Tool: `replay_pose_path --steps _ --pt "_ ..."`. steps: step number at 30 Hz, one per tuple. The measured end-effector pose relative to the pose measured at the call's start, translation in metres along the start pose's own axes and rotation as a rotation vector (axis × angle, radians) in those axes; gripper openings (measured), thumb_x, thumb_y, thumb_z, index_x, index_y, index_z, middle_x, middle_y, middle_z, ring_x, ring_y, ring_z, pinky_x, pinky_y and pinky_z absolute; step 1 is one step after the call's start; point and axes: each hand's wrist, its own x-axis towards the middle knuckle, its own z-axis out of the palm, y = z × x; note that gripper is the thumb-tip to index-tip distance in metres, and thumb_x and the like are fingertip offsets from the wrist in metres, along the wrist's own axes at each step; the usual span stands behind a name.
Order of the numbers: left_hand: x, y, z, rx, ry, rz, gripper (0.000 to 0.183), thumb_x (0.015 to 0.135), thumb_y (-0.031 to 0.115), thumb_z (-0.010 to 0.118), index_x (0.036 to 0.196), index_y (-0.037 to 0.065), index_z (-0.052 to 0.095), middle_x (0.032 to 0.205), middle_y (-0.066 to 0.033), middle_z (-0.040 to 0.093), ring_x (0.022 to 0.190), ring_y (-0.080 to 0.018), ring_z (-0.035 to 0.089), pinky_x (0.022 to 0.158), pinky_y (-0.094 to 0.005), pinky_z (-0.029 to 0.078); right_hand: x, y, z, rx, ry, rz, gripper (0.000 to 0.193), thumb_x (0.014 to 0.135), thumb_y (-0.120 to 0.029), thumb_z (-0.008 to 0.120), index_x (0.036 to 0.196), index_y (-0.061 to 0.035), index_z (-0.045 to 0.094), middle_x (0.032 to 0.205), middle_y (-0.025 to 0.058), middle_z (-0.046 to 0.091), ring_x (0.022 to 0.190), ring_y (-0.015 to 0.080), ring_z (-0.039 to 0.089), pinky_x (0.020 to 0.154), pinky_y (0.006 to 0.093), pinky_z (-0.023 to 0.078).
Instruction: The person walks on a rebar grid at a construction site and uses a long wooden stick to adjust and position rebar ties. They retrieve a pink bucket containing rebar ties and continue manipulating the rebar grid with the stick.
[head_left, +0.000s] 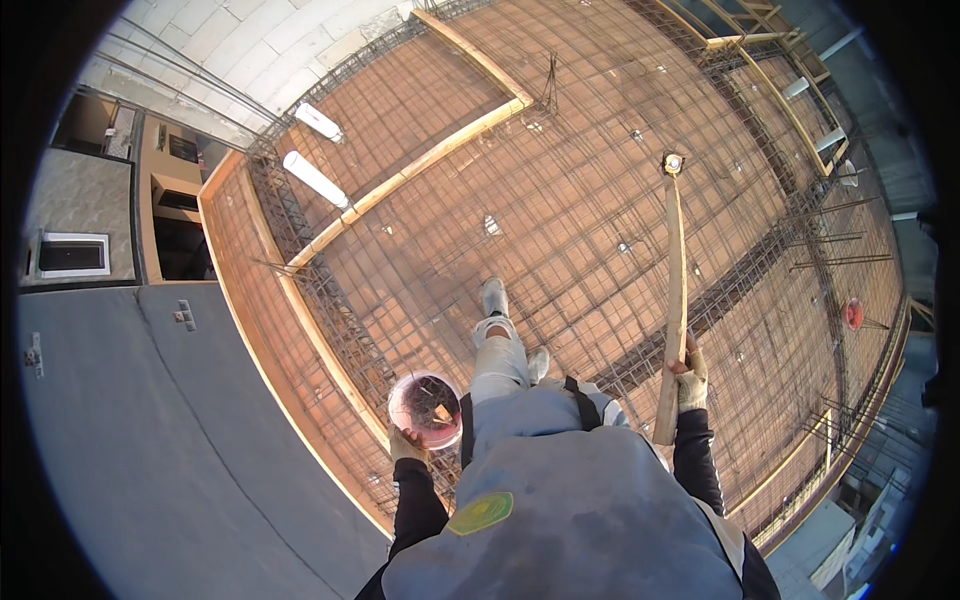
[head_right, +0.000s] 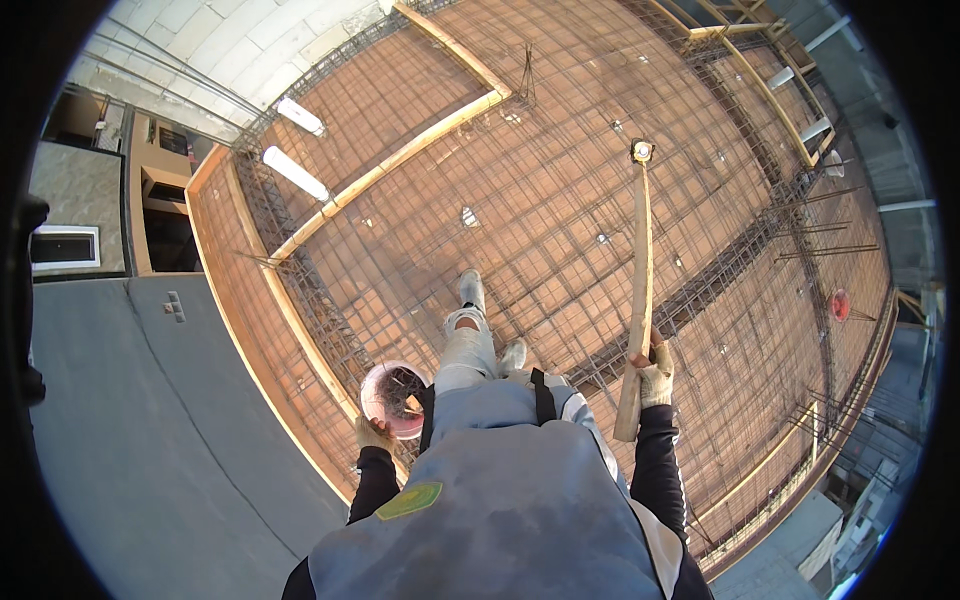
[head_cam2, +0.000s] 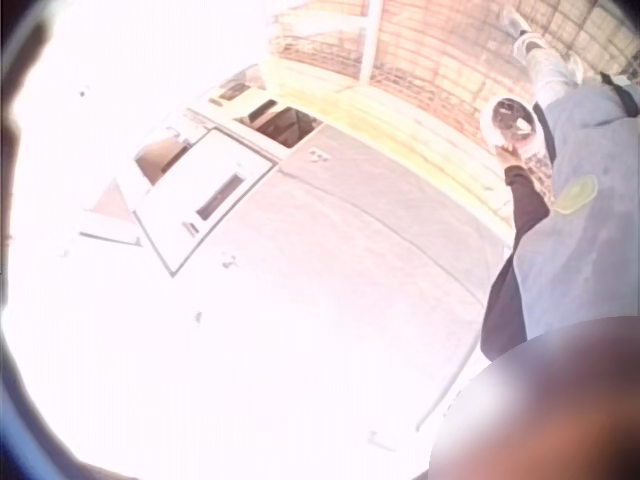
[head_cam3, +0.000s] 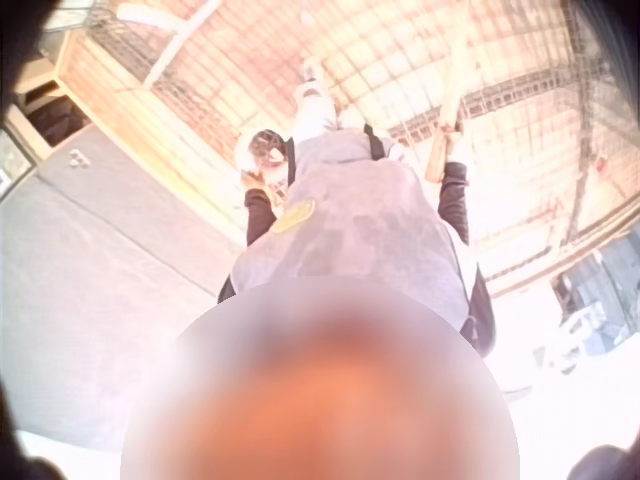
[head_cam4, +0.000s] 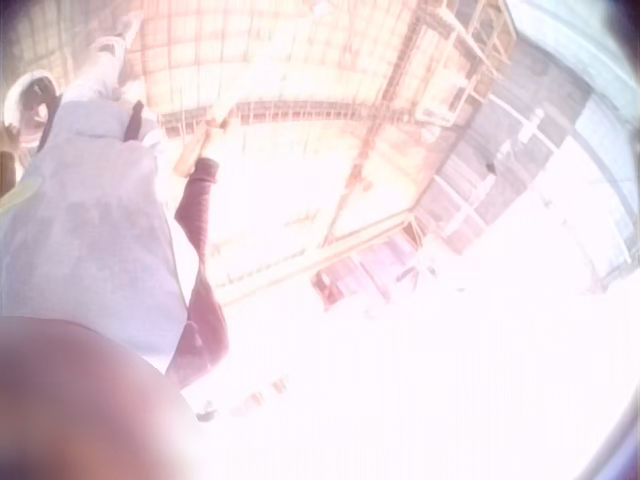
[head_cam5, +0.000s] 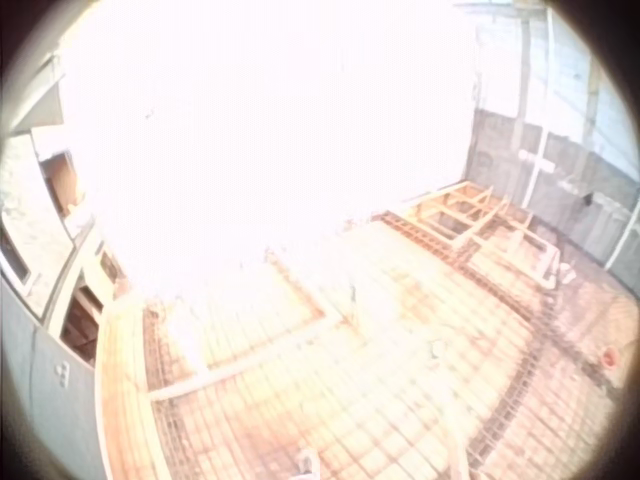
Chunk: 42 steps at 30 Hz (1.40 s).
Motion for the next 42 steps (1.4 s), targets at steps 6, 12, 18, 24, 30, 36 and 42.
replay_pose_path --steps 6,12,18,24,30,36,42 --pt "0.016 0.047 0.090 -0.022 -0.031 -0.024 0.051 0.102 0.057 0.053 0.072 0.015 0.053 0.059 -0.0029 0.050 0.053 -0.0252 0.051 0.046 -0.0374 0.044 0.053 -0.033 0.047 -0.039 0.061 0.002 0.085 0.075 -0.024 0.081 0.151 -0.0029 0.050 0.134 0.0103 0.062 0.119 0.0224 0.060 0.102 0.0361 0.047" --pt "0.046 0.108 0.198 0.104 0.038 -0.090 0.038 0.099 0.051 0.062 0.080 0.019 0.052 0.059 0.0036 0.046 0.048 -0.0164 0.050 0.044 -0.0336 0.049 0.067 -0.079 0.086 -0.008 0.121 -0.017 0.084 0.077 -0.023 0.079 0.151 0.0002 0.048 0.136 0.0107 0.060 0.120 0.0224 0.059 0.101 0.0347 0.048" --pt "0.055 0.146 0.313 0.261 -0.075 -0.031 0.040 0.099 0.051 0.063 0.076 0.019 0.053 0.063 0.0035 0.052 0.054 -0.0168 0.054 0.048 -0.0322 0.050 0.076 -0.105 0.103 -0.020 0.214 0.049 0.081 0.078 -0.021 0.077 0.151 -0.0006 0.048 0.134 0.0098 0.060 0.119 0.0211 0.059 0.101 0.0343 0.048" --pt "0.065 0.158 0.434 0.427 -0.108 0.114 0.042 0.097 0.052 0.063 0.075 0.017 0.054 0.064 0.0021 0.051 0.059 -0.0182 0.056 0.051 -0.0353 0.051 0.149 -0.110 0.078 -0.011 0.275 -0.018 0.080 0.078 -0.022 0.078 0.150 -0.0010 0.049 0.133 0.0083 0.060 0.116 0.0198 0.060 0.101 0.0341 0.048" --pt "0.058 0.168 0.567 0.428 -0.096 0.098 0.053 0.098 0.061 0.057 0.070 0.016 0.053 0.055 -0.0025 0.052 0.056 -0.0261 0.059 0.053 -0.0409 0.051 0.264 -0.133 0.030 -0.008 0.274 0.003 0.078 0.078 -0.019 0.075 0.151 -0.0055 0.050 0.126 0.0057 0.063 0.111 0.0189 0.059 0.099 0.0331 0.048" --pt "0.048 0.162 0.670 0.426 -0.160 0.099 0.048 0.100 0.059 0.052 0.078 0.018 0.061 0.065 0.0001 0.061 0.065 -0.0238 0.064 0.059 -0.0377 0.054 0.362 -0.181 -0.011 -0.092 0.283 -0.038 0.082 0.076 -0.018 0.076 0.152 -0.0040 0.049 0.130 0.0075 0.063 0.117 0.0189 0.058 0.102 0.0333 0.047" --pt "0.046 0.115 0.733 0.416 -0.205 0.112 0.044 0.098 0.055 0.057 0.080 0.016 0.062 0.068 0.0001 0.062 0.071 -0.0242 0.065 0.064 -0.0387 0.055 0.430 -0.219 -0.031 -0.090 0.282 -0.043 0.078 0.078 -0.018 0.077 0.150 -0.0034 0.050 0.126 0.0064 0.062 0.113 0.0185 0.059 0.099 0.0312 0.047"
